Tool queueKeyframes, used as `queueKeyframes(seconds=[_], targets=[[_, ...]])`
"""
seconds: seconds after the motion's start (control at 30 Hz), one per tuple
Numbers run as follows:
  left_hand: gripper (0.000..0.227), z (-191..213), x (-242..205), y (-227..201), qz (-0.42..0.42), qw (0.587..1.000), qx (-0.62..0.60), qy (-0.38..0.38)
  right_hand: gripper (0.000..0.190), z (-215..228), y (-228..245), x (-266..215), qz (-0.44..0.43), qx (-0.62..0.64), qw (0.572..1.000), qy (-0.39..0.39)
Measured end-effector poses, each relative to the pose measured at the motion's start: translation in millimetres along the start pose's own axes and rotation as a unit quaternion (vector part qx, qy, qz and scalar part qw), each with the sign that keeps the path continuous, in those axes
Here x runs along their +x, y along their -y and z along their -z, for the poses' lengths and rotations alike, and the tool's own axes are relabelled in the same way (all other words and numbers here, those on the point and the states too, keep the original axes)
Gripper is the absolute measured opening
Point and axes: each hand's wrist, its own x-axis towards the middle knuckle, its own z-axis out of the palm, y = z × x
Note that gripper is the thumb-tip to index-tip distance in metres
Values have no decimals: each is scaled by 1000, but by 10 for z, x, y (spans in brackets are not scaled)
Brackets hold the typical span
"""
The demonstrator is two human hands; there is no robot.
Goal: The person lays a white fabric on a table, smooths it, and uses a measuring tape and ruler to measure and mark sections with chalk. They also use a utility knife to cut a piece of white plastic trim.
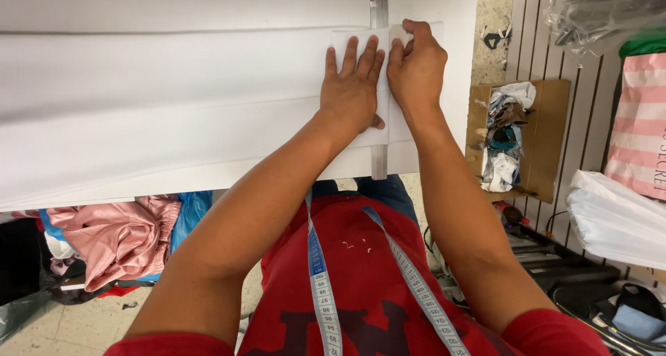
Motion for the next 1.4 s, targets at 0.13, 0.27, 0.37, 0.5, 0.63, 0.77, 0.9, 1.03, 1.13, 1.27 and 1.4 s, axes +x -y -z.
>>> queueKeyframes(seconds=[0.13, 0.27, 0.37, 0.5, 0.63, 0.77, 0.9, 1.03, 1.13, 1.27, 1.4], targets=[[126, 43, -27, -11, 7, 1000, 6, 16, 24, 210, 39, -397, 40, -33, 998, 44], [125, -55, 5, 7, -1, 1000, -4, -11, 21, 75, -7, -358, 76, -27, 997, -10], [127, -36, 42, -2, -3, 1000, 5, -20, 22, -41, -63, 117, 96, -29, 995, -25], [128, -33, 55, -27, 3, 1000, 10, -11, 25, 72, -74, 236, 32, -26, 998, 36], [127, -21, 17, -14, 6, 1000, 4, -8, 26, 404, 143, -530, -5, -54, 992, 114], [127, 14, -33, -13, 5, 1000, 5, -14, 21, 535, 201, -1241, -22, -39, 993, 113], [128, 39, -81, 3, 5, 1000, -9, -16, 30, 724, 379, -1505, -166, -45, 968, 181], [126, 123, -141, 4, 2, 1000, -2, 19, 24, 581, 167, -1206, -69, -46, 992, 96], [127, 111, -121, -7, 4, 1000, -14, 12, 24, 398, 90, -818, -25, 2, 999, 34], [126, 130, -121, -2, 9, 1000, -8, 10, 24, 419, 151, -765, -35, -2, 997, 63], [129, 74, -94, -6, 12, 1000, 10, -2, 29, 647, 313, -1444, -73, -51, 984, 153]])
